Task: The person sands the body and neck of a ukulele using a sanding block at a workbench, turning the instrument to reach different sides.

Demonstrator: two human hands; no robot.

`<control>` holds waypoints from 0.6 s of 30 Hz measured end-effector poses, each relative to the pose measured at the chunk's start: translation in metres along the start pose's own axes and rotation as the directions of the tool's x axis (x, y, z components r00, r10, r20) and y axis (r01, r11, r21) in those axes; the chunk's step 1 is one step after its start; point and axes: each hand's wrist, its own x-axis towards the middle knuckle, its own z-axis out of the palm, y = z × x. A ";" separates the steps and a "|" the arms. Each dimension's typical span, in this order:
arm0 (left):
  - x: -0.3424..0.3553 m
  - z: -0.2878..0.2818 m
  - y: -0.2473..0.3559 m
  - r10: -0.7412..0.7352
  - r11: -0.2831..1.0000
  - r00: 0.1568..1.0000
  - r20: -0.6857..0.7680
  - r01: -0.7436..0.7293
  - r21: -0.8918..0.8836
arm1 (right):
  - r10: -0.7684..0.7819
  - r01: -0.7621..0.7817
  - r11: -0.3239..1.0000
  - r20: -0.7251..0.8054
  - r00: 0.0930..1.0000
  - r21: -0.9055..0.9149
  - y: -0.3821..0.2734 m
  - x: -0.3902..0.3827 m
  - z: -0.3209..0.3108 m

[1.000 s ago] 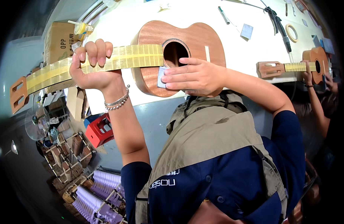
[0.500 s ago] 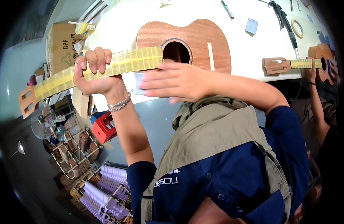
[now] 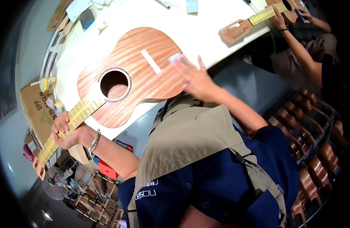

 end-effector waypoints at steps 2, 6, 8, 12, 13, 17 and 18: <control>-0.003 0.007 -0.007 -0.007 1.000 1.000 0.002 0.007 -0.013 | -0.162 0.168 0.975 -0.051 0.986 0.149 -0.052 -0.001 -0.006; 0.007 0.005 -0.007 -0.016 1.000 1.000 0.014 0.016 0.007 | -0.001 -0.009 0.990 -0.076 0.997 -0.140 -0.017 -0.028 0.009; 0.012 0.004 -0.002 -0.008 1.000 0.999 0.043 0.008 0.000 | 0.214 -0.232 0.939 -0.094 0.972 -0.255 0.029 -0.048 0.015; 0.020 0.047 0.005 -0.034 0.963 0.871 0.490 0.160 -0.218 | 0.266 -0.133 0.931 -0.383 0.885 0.340 0.040 -0.030 -0.021; 0.015 0.069 -0.008 -0.072 0.962 0.888 0.455 0.181 -0.202 | 0.377 -0.190 0.875 -0.380 0.845 0.445 0.036 -0.022 -0.030; 0.011 0.116 -0.007 -0.032 0.988 0.714 0.700 0.128 -0.086 | 0.164 0.117 0.854 -0.476 0.864 0.506 -0.019 0.036 -0.097; 0.005 0.125 -0.013 -0.002 0.991 0.645 0.764 0.106 -0.087 | -0.009 0.170 0.950 -0.525 0.851 0.260 -0.036 0.047 -0.121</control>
